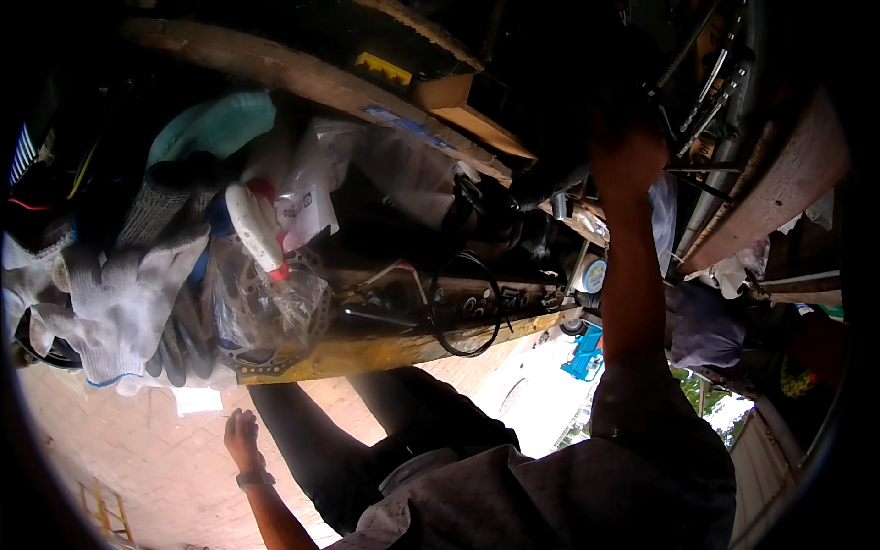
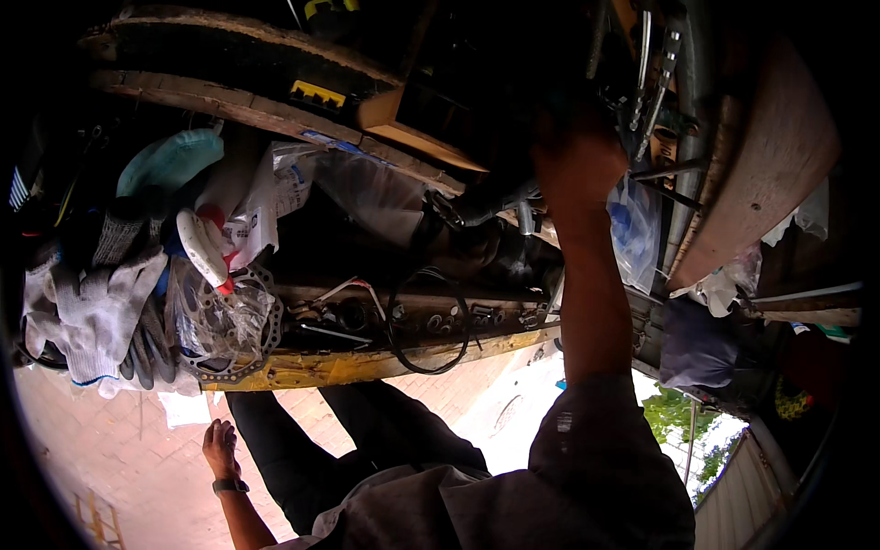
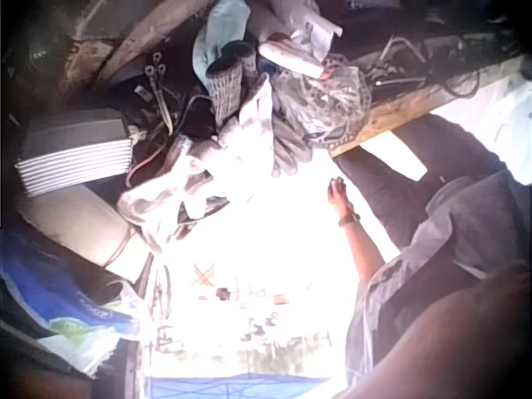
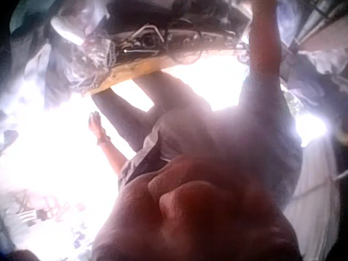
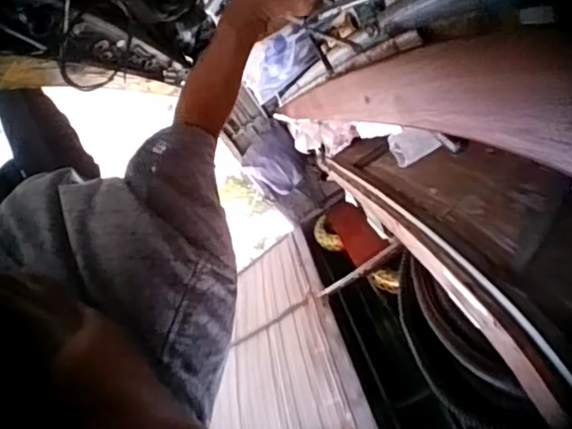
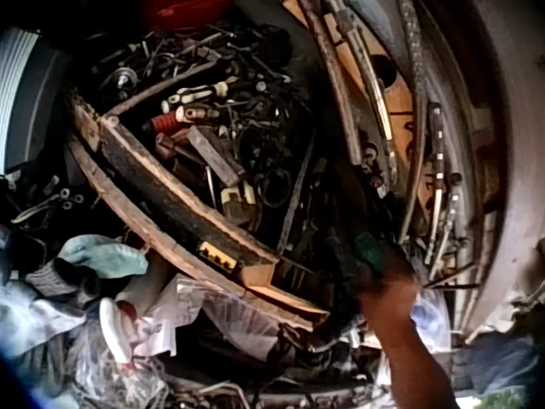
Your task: The person retrieves a wrench from a cluttered workbench, walks to an orange electric scooter, and uses the wrench to loosen and remove the front wheel. The person then returns to the workbench and picks up a hammer.
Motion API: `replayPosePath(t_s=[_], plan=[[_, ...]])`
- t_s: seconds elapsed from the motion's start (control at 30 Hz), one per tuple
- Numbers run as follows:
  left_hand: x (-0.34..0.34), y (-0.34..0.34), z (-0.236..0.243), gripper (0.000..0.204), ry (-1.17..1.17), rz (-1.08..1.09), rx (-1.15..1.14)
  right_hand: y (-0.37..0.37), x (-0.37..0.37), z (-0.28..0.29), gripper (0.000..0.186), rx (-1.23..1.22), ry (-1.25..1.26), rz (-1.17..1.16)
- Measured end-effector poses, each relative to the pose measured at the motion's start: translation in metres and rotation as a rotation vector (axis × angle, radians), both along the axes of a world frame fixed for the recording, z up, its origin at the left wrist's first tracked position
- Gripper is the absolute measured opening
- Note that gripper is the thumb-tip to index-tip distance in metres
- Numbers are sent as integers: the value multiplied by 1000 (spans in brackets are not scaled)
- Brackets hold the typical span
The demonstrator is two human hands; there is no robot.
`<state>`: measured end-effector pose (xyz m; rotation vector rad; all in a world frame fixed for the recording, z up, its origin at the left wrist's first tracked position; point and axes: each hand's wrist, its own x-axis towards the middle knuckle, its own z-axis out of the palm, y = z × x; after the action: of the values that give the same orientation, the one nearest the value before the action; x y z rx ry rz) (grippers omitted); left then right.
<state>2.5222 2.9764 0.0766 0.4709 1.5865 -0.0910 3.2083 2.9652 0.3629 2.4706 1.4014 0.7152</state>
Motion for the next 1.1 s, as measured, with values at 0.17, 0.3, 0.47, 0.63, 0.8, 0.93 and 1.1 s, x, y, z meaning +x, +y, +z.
replayPosePath(t_s=[0.17,0.3,0.47,0.63,0.8,0.93,1.1], plan=[[10,4,-7,39,-55,-22,24,-7,2,-13,47,154,66,132],[17,18,2,38,-1,-85,23,-25,-8,-15,57,262,97,222],[13,43,7,29,25,-124,23,-83,-13,-15,60,603,408,-215],[12,72,16,29,36,-221,78,-127,10,-14,59,471,133,-261],[10,85,15,32,48,-316,161,-159,50,-20,57,413,187,-135],[-21,68,-21,31,11,-512,307,-166,67,-37,71,638,477,-104],[-20,28,-45,23,0,-509,398,-154,52,-40,73,700,408,-144]])
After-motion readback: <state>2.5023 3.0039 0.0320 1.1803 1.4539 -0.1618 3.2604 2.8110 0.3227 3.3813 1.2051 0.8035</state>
